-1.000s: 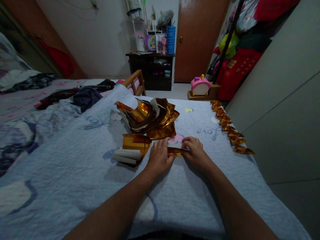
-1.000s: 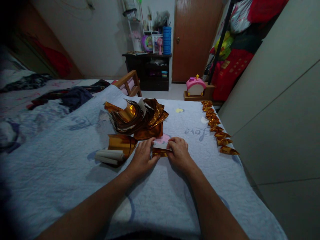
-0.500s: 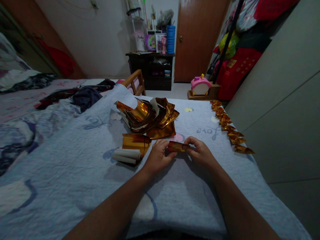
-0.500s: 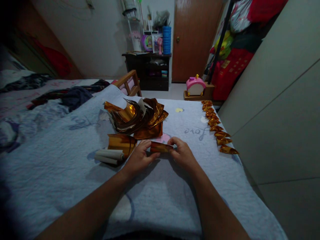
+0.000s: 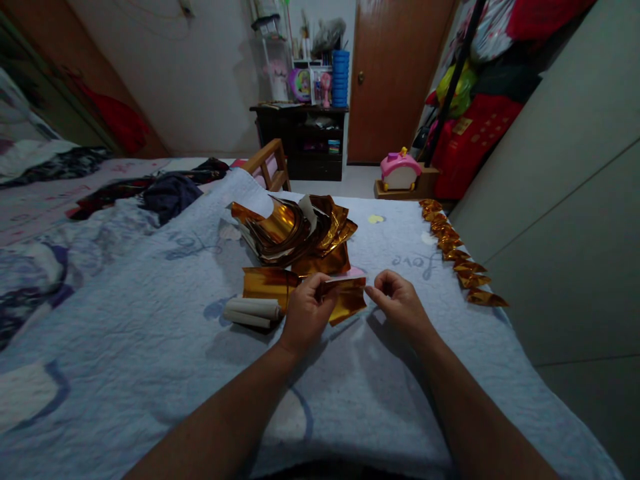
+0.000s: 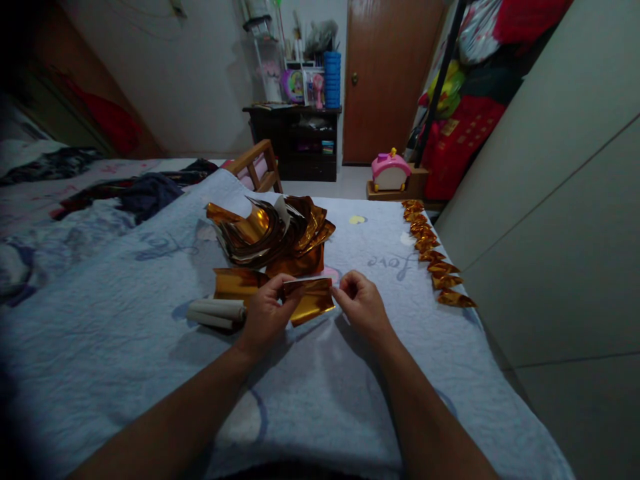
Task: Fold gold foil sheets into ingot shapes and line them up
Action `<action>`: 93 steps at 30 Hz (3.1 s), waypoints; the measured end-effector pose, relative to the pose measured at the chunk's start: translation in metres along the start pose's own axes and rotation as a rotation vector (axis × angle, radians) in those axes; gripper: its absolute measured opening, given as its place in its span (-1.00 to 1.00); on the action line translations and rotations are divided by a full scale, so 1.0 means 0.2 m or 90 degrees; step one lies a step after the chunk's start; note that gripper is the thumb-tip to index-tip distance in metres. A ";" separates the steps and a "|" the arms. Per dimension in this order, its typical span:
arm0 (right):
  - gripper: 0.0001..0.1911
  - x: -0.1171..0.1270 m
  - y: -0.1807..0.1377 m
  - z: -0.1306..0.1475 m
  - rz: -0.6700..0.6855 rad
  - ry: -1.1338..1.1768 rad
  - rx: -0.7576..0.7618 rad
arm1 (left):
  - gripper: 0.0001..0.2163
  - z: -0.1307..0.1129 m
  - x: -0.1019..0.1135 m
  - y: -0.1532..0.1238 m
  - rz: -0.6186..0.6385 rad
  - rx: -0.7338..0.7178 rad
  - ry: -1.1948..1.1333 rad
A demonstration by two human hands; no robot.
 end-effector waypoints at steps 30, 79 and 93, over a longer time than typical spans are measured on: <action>-0.71 -0.14 -0.06 0.00 0.106 0.200 -0.166 | -0.75 -0.10 -0.01 -0.02 0.003 -0.127 0.124; -0.65 -0.02 -0.08 -0.05 0.314 -0.165 -0.070 | -0.78 0.05 -0.28 -0.06 0.357 -0.210 0.327; -0.68 -0.08 -0.09 0.05 0.347 -0.316 0.086 | -0.75 0.03 -0.26 -0.06 0.374 -0.199 0.286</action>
Point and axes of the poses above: each hand's wrist, its own y-axis towards the middle knuckle, its own x-axis out of the back of the hand, z = x × y, the point moved 8 cm from there along y, towards the middle knuckle, and after that the axes turned 2 degrees about -y, right-handed, at the moved point
